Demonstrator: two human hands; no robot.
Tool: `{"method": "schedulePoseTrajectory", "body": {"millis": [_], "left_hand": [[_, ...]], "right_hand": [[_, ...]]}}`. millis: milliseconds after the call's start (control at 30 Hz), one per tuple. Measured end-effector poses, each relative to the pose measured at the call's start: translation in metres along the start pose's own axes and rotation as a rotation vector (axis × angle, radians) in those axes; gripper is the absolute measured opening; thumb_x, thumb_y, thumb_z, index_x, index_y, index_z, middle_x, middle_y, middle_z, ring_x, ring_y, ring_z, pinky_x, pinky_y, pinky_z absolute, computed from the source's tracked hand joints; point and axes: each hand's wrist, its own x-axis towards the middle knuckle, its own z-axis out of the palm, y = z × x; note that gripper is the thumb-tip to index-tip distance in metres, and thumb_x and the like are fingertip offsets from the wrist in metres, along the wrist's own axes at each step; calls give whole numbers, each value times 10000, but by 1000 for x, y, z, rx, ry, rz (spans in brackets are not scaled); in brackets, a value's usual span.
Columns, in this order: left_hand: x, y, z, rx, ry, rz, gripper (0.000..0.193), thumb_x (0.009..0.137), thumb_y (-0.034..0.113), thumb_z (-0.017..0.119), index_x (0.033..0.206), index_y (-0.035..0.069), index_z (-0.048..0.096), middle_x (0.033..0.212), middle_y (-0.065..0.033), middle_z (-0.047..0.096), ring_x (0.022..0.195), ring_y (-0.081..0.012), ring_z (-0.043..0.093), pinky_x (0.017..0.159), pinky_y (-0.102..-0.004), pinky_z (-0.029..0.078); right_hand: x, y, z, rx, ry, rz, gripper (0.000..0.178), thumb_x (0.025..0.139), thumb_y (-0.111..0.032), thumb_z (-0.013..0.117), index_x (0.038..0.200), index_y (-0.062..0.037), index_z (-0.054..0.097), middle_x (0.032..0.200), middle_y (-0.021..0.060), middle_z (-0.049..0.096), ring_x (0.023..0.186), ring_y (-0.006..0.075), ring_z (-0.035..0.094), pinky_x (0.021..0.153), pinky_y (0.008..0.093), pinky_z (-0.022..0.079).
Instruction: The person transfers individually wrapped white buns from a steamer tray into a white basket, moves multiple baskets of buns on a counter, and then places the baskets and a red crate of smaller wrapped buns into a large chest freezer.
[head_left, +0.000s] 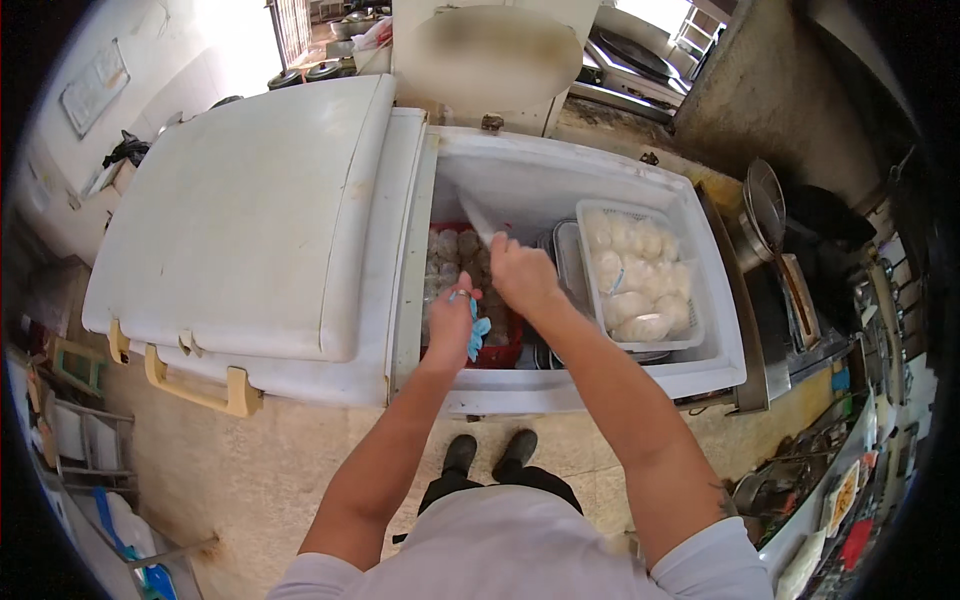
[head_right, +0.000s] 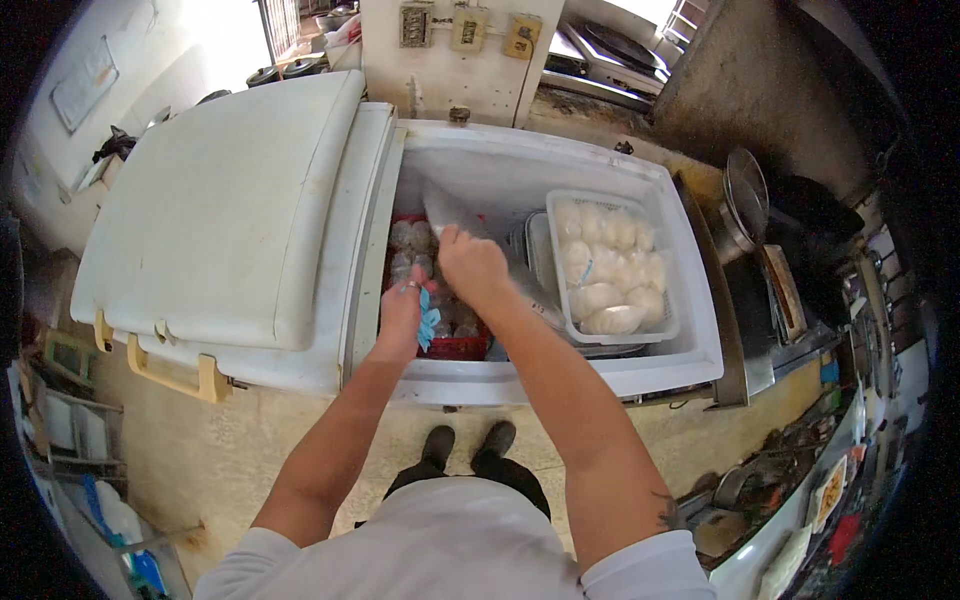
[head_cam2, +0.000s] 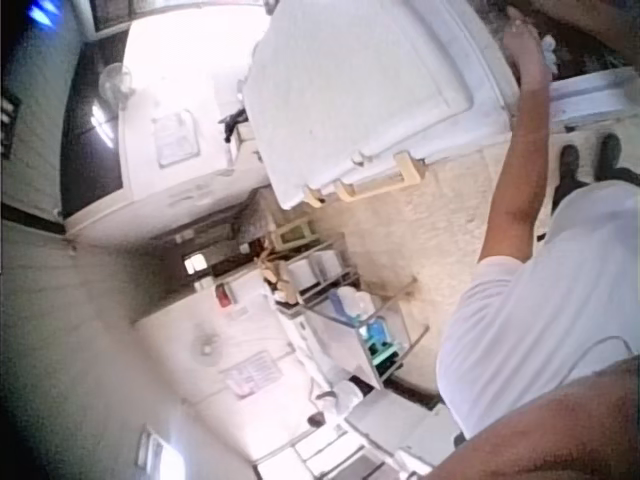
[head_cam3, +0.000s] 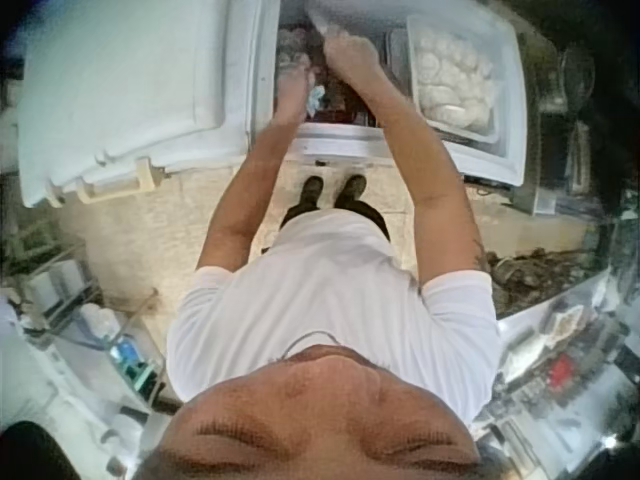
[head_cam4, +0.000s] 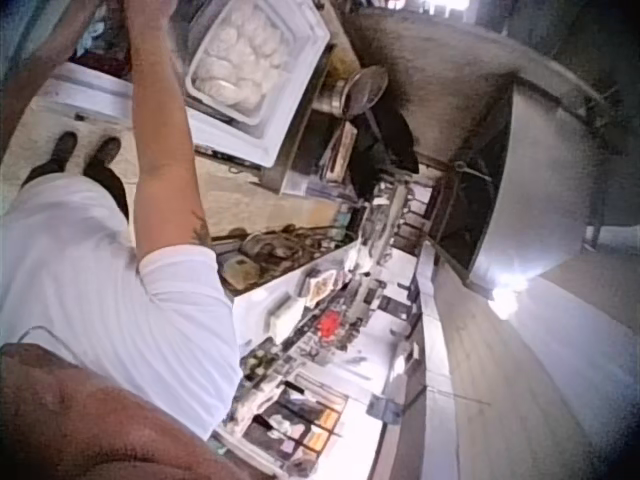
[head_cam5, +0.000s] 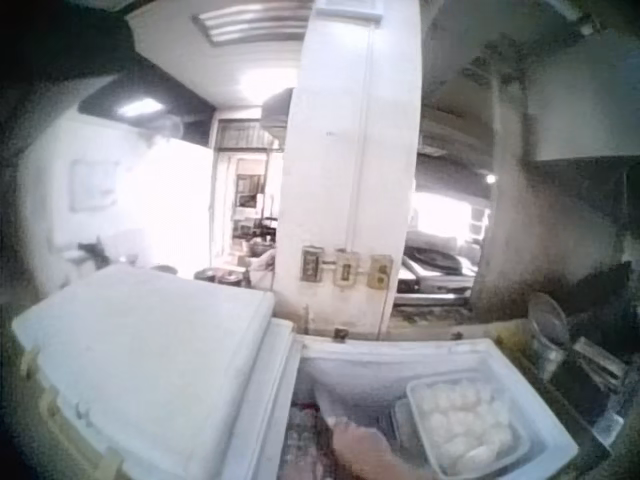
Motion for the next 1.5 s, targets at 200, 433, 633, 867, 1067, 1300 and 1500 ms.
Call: {"method": "schedulePoseTrajectory", "body": {"millis": [200, 433, 633, 867, 1067, 1300, 1500], "left_hand": [[49, -15, -8, 188, 65, 202, 431, 1033, 359, 631, 962, -56, 725, 794, -69, 658, 676, -166, 557, 616, -388, 467], [45, -20, -8, 1016, 336, 174, 373, 925, 261, 682, 1138, -44, 705, 1100, -253, 729, 1019, -362, 705, 890, -445, 543], [65, -40, -15, 1325, 278, -87, 512, 844, 180, 674, 1328, 16, 646, 1247, -276, 692, 1209, -413, 655, 1027, -476, 517], [149, -123, -147, 1274, 279, -323, 653, 849, 199, 726, 1449, 9, 553, 1379, -250, 638, 1295, -411, 604, 1102, -462, 481], [188, -142, -118, 1413, 68, -397, 686, 884, 225, 670, 1525, 81, 472, 1504, -284, 503, 1422, -430, 472, 1204, -480, 374], [193, -155, -150, 1430, 36, -263, 668, 878, 281, 696, 1489, 69, 532, 1511, -279, 505, 1389, -441, 506, 1162, -476, 424], [183, -127, -106, 1341, 8, -406, 766, 871, 353, 734, 1520, 36, 480, 1565, -300, 428, 1434, -433, 454, 1198, -442, 388]], "right_hand": [[-29, -24, 25, 117, -86, -150, 280, 876, -144, 631, 1088, 33, 589, 796, 140, 694, 693, 287, 742, 569, 395, 593], [-67, -12, 4, 631, -521, -23, 469, 812, -187, 725, 1209, 16, 582, 1083, 246, 686, 966, 423, 704, 826, 519, 576], [-122, 63, -26, 885, -553, 102, 587, 909, -219, 672, 1411, 35, 506, 1293, 270, 641, 1163, 440, 633, 1001, 491, 514], [-207, 135, -50, 967, -382, 329, 533, 882, -153, 725, 1358, 38, 579, 1233, 267, 671, 1118, 421, 653, 955, 460, 530], [-258, 154, -47, 870, -339, 543, 458, 864, -79, 714, 1290, 50, 605, 1157, 260, 687, 1073, 425, 658, 944, 477, 529], [-252, 143, -46, 841, -259, 618, 395, 846, -67, 733, 1221, 15, 638, 1097, 215, 702, 974, 390, 691, 843, 440, 561], [-255, 143, -39, 823, -188, 625, 385, 838, -47, 732, 1207, 10, 641, 1058, 202, 701, 926, 376, 689, 803, 427, 568]]}}
